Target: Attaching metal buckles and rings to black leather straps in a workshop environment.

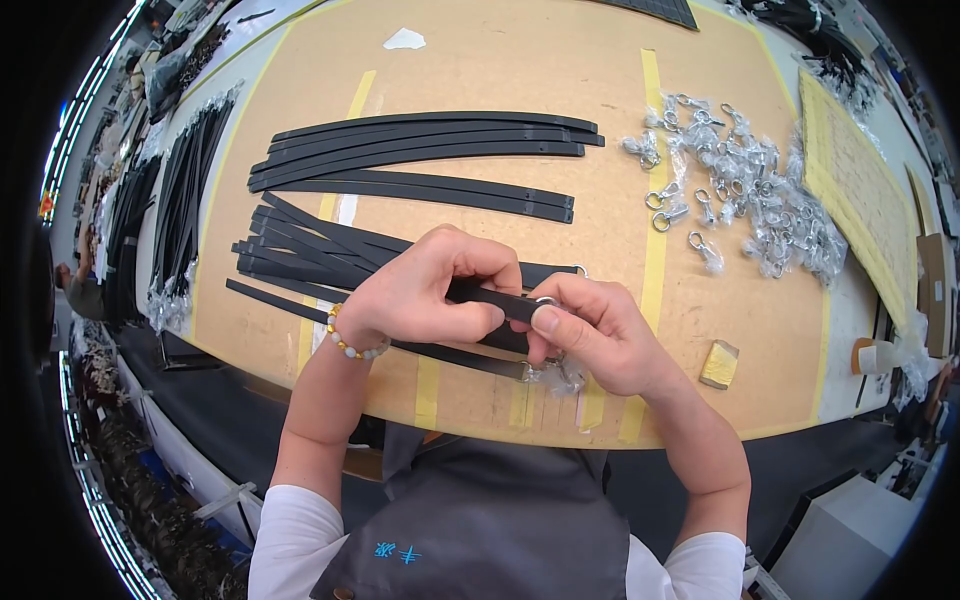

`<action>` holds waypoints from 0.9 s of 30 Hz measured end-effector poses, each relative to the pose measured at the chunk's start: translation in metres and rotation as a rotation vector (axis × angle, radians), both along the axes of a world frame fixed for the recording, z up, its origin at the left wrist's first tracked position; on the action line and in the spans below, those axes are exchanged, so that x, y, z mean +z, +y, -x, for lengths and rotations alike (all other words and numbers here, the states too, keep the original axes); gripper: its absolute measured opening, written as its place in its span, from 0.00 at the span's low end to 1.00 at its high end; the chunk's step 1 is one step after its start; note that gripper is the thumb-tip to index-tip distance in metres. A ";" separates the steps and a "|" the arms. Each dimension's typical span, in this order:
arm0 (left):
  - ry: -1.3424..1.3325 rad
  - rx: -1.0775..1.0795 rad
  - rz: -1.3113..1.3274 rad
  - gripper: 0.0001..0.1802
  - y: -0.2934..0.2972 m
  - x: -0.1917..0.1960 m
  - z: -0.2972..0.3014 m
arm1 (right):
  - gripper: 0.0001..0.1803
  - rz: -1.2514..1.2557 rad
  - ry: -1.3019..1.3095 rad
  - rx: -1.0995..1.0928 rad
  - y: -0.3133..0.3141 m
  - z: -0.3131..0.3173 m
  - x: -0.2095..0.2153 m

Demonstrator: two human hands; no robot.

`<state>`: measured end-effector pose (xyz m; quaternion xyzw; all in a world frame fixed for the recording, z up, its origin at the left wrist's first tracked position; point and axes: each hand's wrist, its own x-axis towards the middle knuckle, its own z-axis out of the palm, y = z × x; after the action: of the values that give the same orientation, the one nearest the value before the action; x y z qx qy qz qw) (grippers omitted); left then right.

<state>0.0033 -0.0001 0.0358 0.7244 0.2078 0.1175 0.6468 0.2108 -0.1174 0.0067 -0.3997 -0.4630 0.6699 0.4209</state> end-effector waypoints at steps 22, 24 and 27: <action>0.075 0.283 -0.940 0.10 0.034 -0.068 -0.014 | 0.06 -0.093 -1.225 -0.535 0.026 -0.071 -0.012; 0.081 0.285 -0.931 0.09 0.037 -0.071 -0.014 | 0.06 -0.099 -1.276 -0.493 0.025 -0.064 -0.011; 0.114 0.250 -0.859 0.09 0.037 -0.072 -0.017 | 0.08 -0.232 -1.384 -0.468 0.024 -0.064 -0.020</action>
<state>0.0202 0.0372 -0.0360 0.9018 0.2615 0.2301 0.2559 0.2749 -0.0936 -0.0130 -0.7720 -0.5929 0.1042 0.2043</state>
